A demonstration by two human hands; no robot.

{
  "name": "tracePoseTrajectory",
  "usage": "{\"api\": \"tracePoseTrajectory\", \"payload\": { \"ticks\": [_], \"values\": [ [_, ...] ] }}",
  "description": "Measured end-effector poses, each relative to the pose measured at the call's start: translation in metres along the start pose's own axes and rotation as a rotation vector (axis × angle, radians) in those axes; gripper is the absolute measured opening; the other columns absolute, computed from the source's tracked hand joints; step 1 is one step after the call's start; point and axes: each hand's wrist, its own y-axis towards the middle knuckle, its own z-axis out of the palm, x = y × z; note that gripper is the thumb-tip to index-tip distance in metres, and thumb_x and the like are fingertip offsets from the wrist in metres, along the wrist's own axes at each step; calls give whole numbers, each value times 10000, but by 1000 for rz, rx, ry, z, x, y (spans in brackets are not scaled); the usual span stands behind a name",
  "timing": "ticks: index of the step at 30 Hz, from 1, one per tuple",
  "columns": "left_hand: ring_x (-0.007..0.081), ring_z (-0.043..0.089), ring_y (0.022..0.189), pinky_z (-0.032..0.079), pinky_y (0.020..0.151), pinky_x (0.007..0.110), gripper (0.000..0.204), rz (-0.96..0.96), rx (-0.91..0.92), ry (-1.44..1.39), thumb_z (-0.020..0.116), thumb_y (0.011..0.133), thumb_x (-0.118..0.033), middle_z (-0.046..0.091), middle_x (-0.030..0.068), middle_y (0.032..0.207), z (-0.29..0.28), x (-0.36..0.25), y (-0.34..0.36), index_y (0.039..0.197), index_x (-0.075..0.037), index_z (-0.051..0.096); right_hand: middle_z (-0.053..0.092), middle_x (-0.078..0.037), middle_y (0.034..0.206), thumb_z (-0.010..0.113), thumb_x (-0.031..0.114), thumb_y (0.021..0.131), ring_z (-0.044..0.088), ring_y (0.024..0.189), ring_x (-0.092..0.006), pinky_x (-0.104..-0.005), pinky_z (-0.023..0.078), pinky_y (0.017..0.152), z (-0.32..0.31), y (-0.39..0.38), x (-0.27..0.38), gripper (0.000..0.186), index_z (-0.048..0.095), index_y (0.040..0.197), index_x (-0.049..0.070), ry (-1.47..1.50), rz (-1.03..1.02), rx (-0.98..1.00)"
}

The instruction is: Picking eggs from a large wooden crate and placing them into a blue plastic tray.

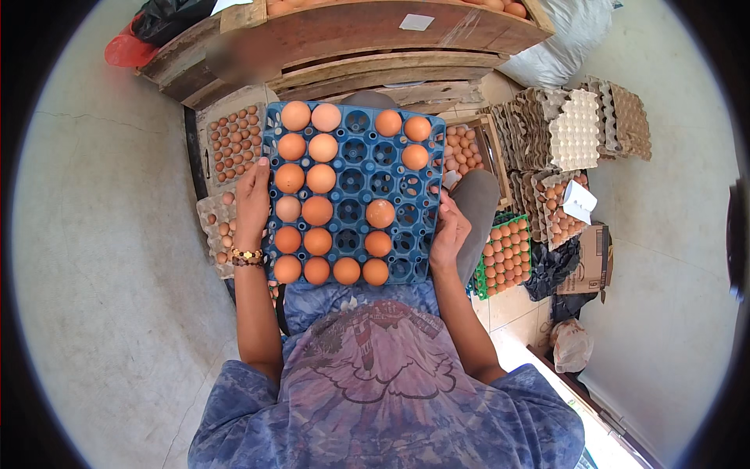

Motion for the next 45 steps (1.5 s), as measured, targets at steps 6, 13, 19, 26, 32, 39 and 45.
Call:
{"api": "tracePoseTrajectory", "payload": {
  "ticks": [6,13,19,26,32,39,45],
  "values": [
    [76,284,687,280,611,268,449,-30,-31,-10,466,1070,-375,346,-54,716,5,-6,-6,782,-30,446,666,-153,1112,512,70,949,633,948,-179,-260,492,849,2,-4,13,237,651,1058,-88,138,0,-219],
    [77,305,695,300,621,268,445,-19,-15,-48,472,1068,-372,380,-53,728,1,3,-4,813,-8,492,672,-103,1038,721,49,762,600,1036,-257,-382,466,910,44,-1,96,337,650,1090,27,-660,-534,121],
    [71,303,695,292,614,267,429,-20,-24,-28,471,1069,-358,373,-53,716,5,-4,-4,818,-12,499,683,-44,1056,827,167,703,612,1065,-217,-435,333,1041,59,3,92,518,651,1180,66,-809,-469,405],
    [78,299,695,292,616,277,428,-35,-25,-26,478,1067,-359,371,-48,718,4,-2,-6,828,-5,501,709,-66,1025,817,171,784,634,1055,-198,-433,333,1068,59,7,86,588,532,1284,48,-713,-425,410],
    [78,349,721,333,649,266,439,-7,-5,-41,478,1065,-375,433,-38,753,-1,6,-7,866,11,535,667,-190,1135,721,74,885,644,1104,-254,-381,527,936,50,24,109,595,389,1375,7,381,190,299],
    [83,307,693,295,613,281,456,-6,-18,-15,476,1066,-387,359,-45,718,1,10,-2,847,12,506,517,-239,1344,550,165,1000,599,1178,-369,-434,571,915,48,43,112,521,336,1470,100,888,360,493],
    [124,405,733,373,673,288,472,22,-52,78,471,1065,-391,478,-7,761,5,-2,-5,926,47,581,544,-216,1327,526,219,1021,601,1163,-323,-386,570,864,52,62,115,468,393,1437,51,921,413,528]
  ]
}}
